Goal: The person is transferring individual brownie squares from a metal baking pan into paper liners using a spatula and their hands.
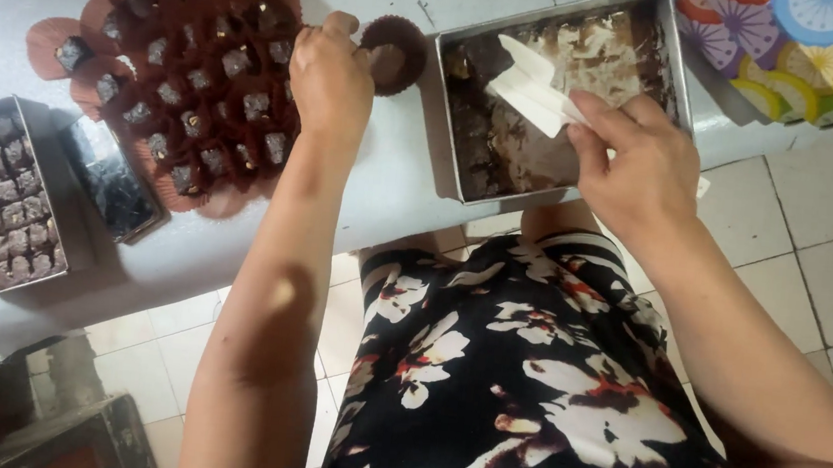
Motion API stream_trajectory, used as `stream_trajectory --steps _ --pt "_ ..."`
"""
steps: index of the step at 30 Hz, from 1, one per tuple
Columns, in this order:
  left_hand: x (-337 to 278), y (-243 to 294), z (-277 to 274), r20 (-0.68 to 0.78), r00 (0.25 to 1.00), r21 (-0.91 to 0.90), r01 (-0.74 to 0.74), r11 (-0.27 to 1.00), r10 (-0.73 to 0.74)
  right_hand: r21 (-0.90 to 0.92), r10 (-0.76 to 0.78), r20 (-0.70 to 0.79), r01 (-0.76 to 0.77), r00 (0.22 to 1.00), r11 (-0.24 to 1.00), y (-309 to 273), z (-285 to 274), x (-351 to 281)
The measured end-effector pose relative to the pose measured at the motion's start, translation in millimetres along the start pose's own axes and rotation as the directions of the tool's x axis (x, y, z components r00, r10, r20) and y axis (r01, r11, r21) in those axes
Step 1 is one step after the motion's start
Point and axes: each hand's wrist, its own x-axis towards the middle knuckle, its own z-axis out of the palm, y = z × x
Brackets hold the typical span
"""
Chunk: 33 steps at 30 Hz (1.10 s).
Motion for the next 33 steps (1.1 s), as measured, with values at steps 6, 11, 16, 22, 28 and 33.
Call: stream_trajectory --steps 6,11,16,22,28,33 --pt "-12 -5 -11 0.062 0.998 -0.060 0.038 0.997 -0.034 0.043 0.132 0.297 -0.151 0.946 0.988 -35 -24 12" --pt "-18 -2 -15 -0.025 1.000 -0.047 0.016 0.999 -0.017 0.191 0.086 0.287 -0.145 0.954 0.971 -47 -18 8" --pt "-17 -13 0 0.039 0.999 0.090 -0.024 0.996 0.020 0.178 0.044 0.254 -0.092 0.966 0.980 -45 -17 5" --pt "-23 -2 -38 -0.120 0.989 -0.020 -0.088 0.996 0.085 0.262 0.082 0.294 -0.163 0.952 0.951 -58 -33 9" --pt "-44 26 -82 -0.104 0.994 -0.429 -0.022 0.903 -0.025 0.240 -0.016 0.337 -0.070 0.941 0.968 -59 -19 18" --pt "-59 28 -80 0.121 0.990 -0.610 0.133 0.781 -0.074 0.138 -0.062 0.314 0.019 0.947 0.990 -55 -8 29"
